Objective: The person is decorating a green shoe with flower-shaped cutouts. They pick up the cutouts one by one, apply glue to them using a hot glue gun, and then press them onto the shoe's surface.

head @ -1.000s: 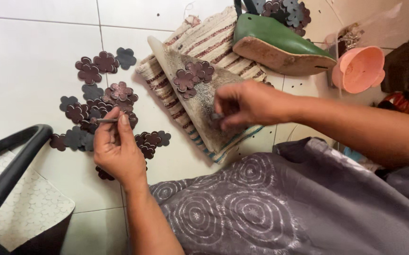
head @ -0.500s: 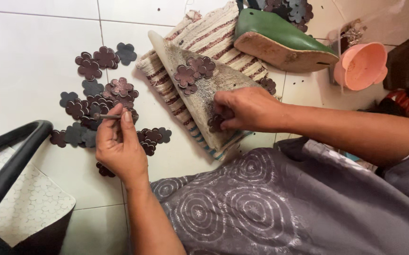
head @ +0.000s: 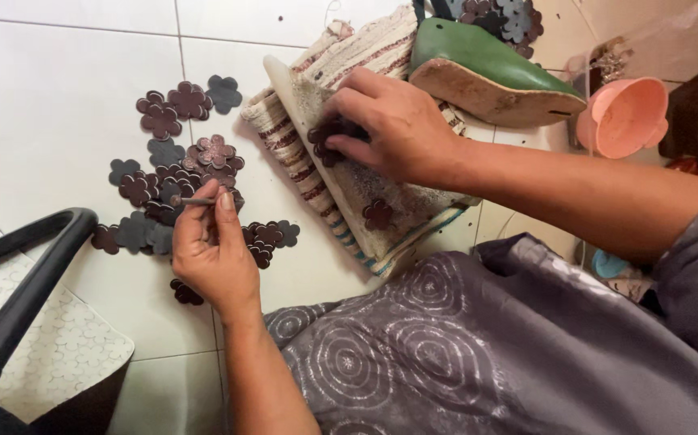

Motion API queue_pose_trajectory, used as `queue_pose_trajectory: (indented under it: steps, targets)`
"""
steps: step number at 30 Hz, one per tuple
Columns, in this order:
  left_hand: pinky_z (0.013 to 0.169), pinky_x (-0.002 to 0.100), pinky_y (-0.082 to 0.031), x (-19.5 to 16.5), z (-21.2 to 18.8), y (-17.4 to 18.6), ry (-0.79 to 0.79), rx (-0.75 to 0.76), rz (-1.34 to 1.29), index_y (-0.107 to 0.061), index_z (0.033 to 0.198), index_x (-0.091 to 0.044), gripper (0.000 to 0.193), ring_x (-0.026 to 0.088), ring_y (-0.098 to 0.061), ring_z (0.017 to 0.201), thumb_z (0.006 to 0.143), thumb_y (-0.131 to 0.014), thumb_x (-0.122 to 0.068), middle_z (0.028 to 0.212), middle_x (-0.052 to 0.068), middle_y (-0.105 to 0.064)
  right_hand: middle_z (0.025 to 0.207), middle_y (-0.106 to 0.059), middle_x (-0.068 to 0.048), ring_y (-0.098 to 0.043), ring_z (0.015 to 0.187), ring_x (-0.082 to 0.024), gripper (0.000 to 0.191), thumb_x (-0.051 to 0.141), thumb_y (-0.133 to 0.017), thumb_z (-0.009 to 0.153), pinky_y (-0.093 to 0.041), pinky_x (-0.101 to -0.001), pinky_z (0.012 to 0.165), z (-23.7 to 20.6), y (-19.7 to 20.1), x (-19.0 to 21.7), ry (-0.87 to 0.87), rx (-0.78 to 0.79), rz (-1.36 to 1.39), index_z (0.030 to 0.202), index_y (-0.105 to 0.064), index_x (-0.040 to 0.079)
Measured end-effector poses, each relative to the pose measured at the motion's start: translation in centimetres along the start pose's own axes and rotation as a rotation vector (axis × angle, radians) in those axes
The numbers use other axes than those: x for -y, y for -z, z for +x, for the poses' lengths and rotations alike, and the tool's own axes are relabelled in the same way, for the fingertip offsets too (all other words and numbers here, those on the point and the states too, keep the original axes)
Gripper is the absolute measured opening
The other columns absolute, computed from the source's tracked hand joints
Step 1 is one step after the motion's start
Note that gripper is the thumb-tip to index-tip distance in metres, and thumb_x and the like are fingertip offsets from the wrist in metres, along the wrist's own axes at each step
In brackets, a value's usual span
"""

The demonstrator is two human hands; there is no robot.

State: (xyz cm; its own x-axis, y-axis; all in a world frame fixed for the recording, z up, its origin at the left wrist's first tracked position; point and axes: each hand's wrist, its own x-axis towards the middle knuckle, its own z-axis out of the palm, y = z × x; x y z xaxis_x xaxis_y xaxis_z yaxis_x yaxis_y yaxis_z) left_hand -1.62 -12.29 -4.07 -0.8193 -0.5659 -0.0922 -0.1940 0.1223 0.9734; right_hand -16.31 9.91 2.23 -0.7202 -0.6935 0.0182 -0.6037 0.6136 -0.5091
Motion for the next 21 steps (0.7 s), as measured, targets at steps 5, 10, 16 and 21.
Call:
queue_pose_trajectory:
  steps: [5, 10, 16, 21]
  targets:
    - [0.087, 0.025, -0.059, 0.2, 0.1, 0.0, -0.001, -0.007, -0.013, -0.07, 0.121, 0.007, 0.017, 0.011, -0.07, 0.097, 0.107, -0.068, -0.003, 0.115, 0.01, -0.074, 0.097, -0.069, -0.008, -0.069, 0.095, -0.029, 0.02, 0.015, -0.084, 0.089, -0.055, -0.0408, 0.081, -0.9, 1.0, 0.0, 0.027, 0.03, 0.118, 0.1, -0.069, 0.009]
    - [0.09, 0.025, -0.059, 0.2, 0.1, -0.2, -0.011, 0.001, -0.029, -0.069, 0.121, 0.006, 0.017, 0.011, -0.07, 0.099, 0.107, -0.068, -0.003, 0.115, 0.009, -0.074, 0.099, -0.077, -0.005, -0.074, 0.09, -0.019, 0.019, 0.017, -0.08, 0.087, -0.059, -0.035, 0.078, -2.9, 1.5, -0.2, -0.298, 0.311, 0.367, 0.104, -0.074, 0.011]
    - [0.086, 0.025, -0.059, -0.2, 0.0, -0.6, -0.018, 0.004, 0.034, -0.071, 0.119, 0.006, 0.016, 0.011, -0.071, 0.095, 0.106, -0.069, -0.004, 0.112, 0.01, -0.076, 0.1, -0.072, -0.007, -0.072, 0.086, -0.023, 0.022, 0.02, -0.08, 0.085, -0.059, -0.0376, 0.074, -4.4, 0.6, 0.2, -0.308, 0.259, 0.205, 0.104, -0.074, 0.011]
    - [0.091, 0.026, -0.06, -0.2, -0.1, -0.5, -0.059, 0.001, 0.033, -0.07, 0.119, 0.006, 0.015, 0.012, -0.071, 0.1, 0.108, -0.068, -0.004, 0.118, 0.011, -0.074, 0.107, -0.066, -0.008, -0.068, 0.092, -0.027, 0.025, 0.02, -0.08, 0.092, -0.057, -0.0394, 0.078, -3.7, 1.0, 0.2, -0.195, 0.128, 0.121, 0.113, -0.071, 0.011]
